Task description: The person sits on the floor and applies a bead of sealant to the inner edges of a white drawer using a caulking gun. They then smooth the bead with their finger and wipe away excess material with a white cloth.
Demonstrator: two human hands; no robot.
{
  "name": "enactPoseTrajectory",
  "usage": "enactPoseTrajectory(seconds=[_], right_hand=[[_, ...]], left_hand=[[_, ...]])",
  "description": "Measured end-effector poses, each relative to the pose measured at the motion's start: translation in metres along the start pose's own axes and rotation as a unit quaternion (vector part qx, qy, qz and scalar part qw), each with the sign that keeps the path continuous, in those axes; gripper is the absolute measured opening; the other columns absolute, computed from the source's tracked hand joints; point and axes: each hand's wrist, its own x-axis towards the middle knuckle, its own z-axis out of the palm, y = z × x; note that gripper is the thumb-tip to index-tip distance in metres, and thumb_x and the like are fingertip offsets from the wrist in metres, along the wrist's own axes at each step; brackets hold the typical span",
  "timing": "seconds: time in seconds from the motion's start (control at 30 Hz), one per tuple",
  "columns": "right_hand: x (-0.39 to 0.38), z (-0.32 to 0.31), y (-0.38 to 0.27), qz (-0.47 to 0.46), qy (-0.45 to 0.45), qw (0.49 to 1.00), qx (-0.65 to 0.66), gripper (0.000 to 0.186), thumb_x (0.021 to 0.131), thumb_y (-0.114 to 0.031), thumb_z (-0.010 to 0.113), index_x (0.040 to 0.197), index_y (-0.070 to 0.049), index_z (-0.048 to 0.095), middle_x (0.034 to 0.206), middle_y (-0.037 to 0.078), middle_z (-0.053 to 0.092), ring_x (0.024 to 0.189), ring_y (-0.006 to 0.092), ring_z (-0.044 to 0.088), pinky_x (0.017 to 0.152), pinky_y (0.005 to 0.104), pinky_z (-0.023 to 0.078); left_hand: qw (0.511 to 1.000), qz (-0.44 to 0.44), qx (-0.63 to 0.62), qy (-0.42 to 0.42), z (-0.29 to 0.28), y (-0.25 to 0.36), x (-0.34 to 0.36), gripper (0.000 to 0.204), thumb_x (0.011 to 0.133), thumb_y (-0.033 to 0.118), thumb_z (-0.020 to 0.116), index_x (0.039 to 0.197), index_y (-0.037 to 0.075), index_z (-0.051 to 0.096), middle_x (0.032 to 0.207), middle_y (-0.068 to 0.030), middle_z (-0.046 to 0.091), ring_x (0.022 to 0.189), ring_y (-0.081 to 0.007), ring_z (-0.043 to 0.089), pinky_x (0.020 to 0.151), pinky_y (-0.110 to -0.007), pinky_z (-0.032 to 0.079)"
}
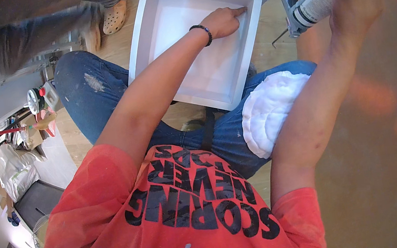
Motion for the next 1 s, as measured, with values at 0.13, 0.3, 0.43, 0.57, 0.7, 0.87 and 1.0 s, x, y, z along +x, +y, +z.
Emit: enactPoseTrajectory(seconds=[0.13, 0.3, 0.43, 0.57, 0.7, 0.87, 1.0], right_hand=[[-0.002, -0.001, 0.003, -0.002, 0.001, 1.000, 0.014, 0.018, 0.082, -0.010, 0.084, 0.093, 0.002, 0.076, 0.083, 0.013, 0.073, 0.074, 0.0192, 0.074, 0.071, 0.0342, 0.062], [0.002, 0.000, 0.006, -0.022, 0.008, 0.999, 0.029, 0.022, 0.081, -0.011, 0.086, 0.094, 0.001, 0.073, 0.082, 0.014, 0.073, 0.073, 0.0196, 0.074, 0.070, 0.0339, 0.062], [0.005, -0.001, 0.010, -0.024, 0.010, 1.000, 0.008, 0.025, 0.079, -0.011, 0.087, 0.094, 0.001, 0.070, 0.081, 0.014, 0.072, 0.072, 0.0203, 0.074, 0.069, 0.0345, 0.062], [0.008, -0.009, 0.015, -0.037, -0.017, 0.998, -0.045, 0.028, 0.078, -0.014, 0.088, 0.090, 0.001, 0.069, 0.078, 0.015, 0.073, 0.070, 0.0209, 0.074, 0.065, 0.0330, 0.061], [0.008, -0.005, 0.016, -0.003, -0.014, 1.000, -0.010, 0.033, 0.078, -0.018, 0.089, 0.095, 0.000, 0.067, 0.080, 0.012, 0.071, 0.070, 0.0211, 0.072, 0.067, 0.0336, 0.059], [0.007, -0.004, 0.019, 0.082, 0.009, 0.997, -0.003, 0.031, 0.079, -0.018, 0.088, 0.095, -0.002, 0.067, 0.082, 0.010, 0.068, 0.075, 0.0201, 0.070, 0.072, 0.0340, 0.056], [0.010, -0.008, 0.025, 0.068, 0.003, 0.997, -0.021, 0.029, 0.081, -0.012, 0.086, 0.095, 0.000, 0.064, 0.081, 0.013, 0.068, 0.072, 0.0222, 0.070, 0.067, 0.0351, 0.057]], left_hand=[[0.999, -0.005, 0.018, -0.042, 0.001, 0.004, -0.017, 0.070, 0.084, 0.014, 0.042, 0.155, 0.017, 0.045, 0.114, -0.0297, 0.069, 0.102, -0.0436, 0.068, 0.098, -0.049, 0.051], [0.997, -0.004, 0.035, -0.068, 0.019, 0.012, -0.063, 0.071, 0.086, 0.016, 0.043, 0.157, 0.014, 0.040, 0.100, -0.0299, 0.071, 0.092, -0.0455, 0.069, 0.090, -0.050, 0.054], [0.991, -0.005, 0.041, -0.126, 0.019, 0.016, -0.113, 0.072, 0.086, 0.015, 0.045, 0.158, 0.015, 0.038, 0.095, -0.0300, 0.071, 0.088, -0.0441, 0.070, 0.088, -0.051, 0.054], [0.985, 0.025, 0.016, -0.169, 0.017, 0.003, -0.130, 0.058, 0.086, 0.015, 0.046, 0.142, 0.015, 0.061, 0.100, -0.0274, 0.072, 0.089, -0.0434, 0.070, 0.090, -0.051, 0.054], [0.991, -0.068, -0.098, 0.060, -0.005, 0.006, -0.111, 0.053, 0.086, 0.012, 0.046, 0.134, 0.013, 0.068, 0.103, -0.0285, 0.071, 0.091, -0.0441, 0.070, 0.092, -0.049, 0.055], [0.981, -0.049, -0.152, 0.110, -0.006, -0.001, -0.068, 0.052, 0.089, 0.010, 0.044, 0.137, 0.009, 0.064, 0.106, -0.0279, 0.071, 0.094, -0.0423, 0.069, 0.092, -0.047, 0.054], [0.982, -0.047, -0.166, 0.082, -0.003, -0.001, -0.049, 0.055, 0.089, 0.011, 0.044, 0.141, 0.011, 0.060, 0.111, -0.0262, 0.071, 0.098, -0.0415, 0.069, 0.094, -0.047, 0.054]])
